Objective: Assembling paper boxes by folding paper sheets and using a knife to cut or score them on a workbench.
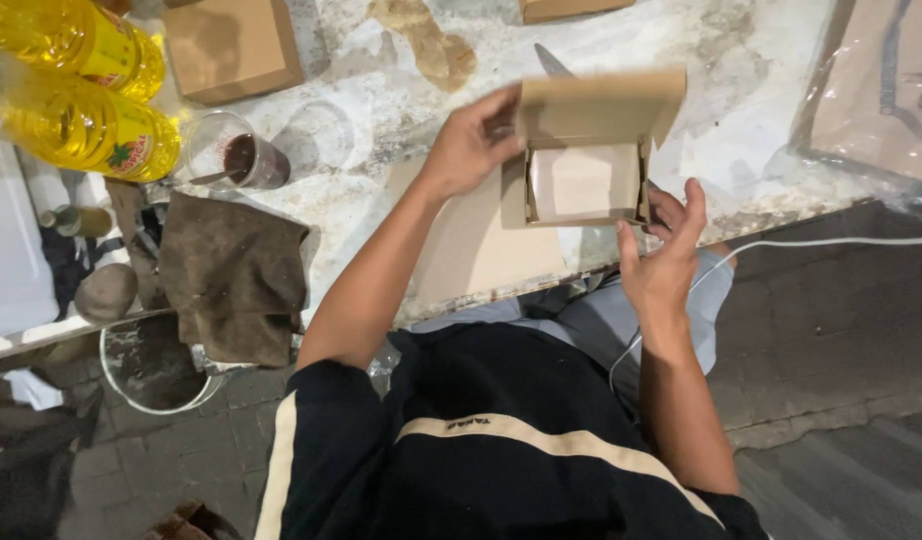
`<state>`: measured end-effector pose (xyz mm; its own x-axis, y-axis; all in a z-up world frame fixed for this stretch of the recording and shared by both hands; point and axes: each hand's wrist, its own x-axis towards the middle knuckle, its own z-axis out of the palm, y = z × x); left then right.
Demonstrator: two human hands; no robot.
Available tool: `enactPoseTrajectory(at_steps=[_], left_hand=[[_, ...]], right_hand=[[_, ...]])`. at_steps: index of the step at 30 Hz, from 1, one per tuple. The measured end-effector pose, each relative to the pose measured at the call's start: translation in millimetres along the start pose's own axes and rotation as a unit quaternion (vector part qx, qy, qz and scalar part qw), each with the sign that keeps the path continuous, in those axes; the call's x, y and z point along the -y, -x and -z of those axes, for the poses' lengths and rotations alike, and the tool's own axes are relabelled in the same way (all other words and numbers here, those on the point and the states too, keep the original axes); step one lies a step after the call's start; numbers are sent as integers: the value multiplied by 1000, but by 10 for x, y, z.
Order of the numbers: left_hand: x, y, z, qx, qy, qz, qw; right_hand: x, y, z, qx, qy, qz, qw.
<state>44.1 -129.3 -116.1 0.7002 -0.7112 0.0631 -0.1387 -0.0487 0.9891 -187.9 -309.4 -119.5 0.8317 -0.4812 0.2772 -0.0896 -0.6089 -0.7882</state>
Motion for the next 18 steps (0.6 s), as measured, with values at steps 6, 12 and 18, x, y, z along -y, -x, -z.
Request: enactPoseTrajectory(at_steps=[6,12,18], left_hand=[[139,505,41,44,-144,-257,955],[330,853,95,-8,-382,-336,861],[195,959,20,-21,-405,-340,848]], right_hand=[[-258,-8,-294,-17,-53,4,998],[-248,-61,-485,-4,-111,20,994],[-470,27,-495,12,-145,36,989]])
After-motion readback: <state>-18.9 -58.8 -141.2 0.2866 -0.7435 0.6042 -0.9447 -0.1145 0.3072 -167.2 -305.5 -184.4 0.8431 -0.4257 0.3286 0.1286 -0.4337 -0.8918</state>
